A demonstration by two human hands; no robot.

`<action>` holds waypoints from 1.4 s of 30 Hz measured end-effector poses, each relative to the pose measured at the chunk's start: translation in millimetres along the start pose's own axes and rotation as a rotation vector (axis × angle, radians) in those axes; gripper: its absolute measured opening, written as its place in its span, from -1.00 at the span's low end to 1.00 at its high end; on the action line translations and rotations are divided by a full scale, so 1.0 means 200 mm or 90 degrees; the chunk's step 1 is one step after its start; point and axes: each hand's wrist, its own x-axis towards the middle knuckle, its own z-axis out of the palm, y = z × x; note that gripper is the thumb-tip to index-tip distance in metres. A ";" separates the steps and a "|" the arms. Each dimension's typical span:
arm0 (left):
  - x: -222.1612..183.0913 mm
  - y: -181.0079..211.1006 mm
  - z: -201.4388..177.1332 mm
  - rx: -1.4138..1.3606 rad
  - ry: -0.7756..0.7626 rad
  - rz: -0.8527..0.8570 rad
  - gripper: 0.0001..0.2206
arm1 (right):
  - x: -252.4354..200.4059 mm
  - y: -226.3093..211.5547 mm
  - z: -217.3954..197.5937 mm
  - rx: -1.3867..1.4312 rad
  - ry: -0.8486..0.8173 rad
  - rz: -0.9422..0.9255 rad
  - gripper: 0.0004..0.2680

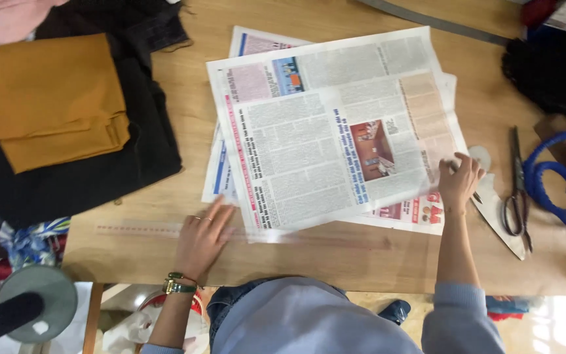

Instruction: Drawing lines and marking measurements on newspaper sheets using a ruler and pen for pattern drafting.

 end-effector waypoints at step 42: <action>-0.16 0.07 0.06 0.035 -0.109 -0.089 -0.12 | -0.44 0.17 -0.40 0.212 -0.230 0.411 -0.78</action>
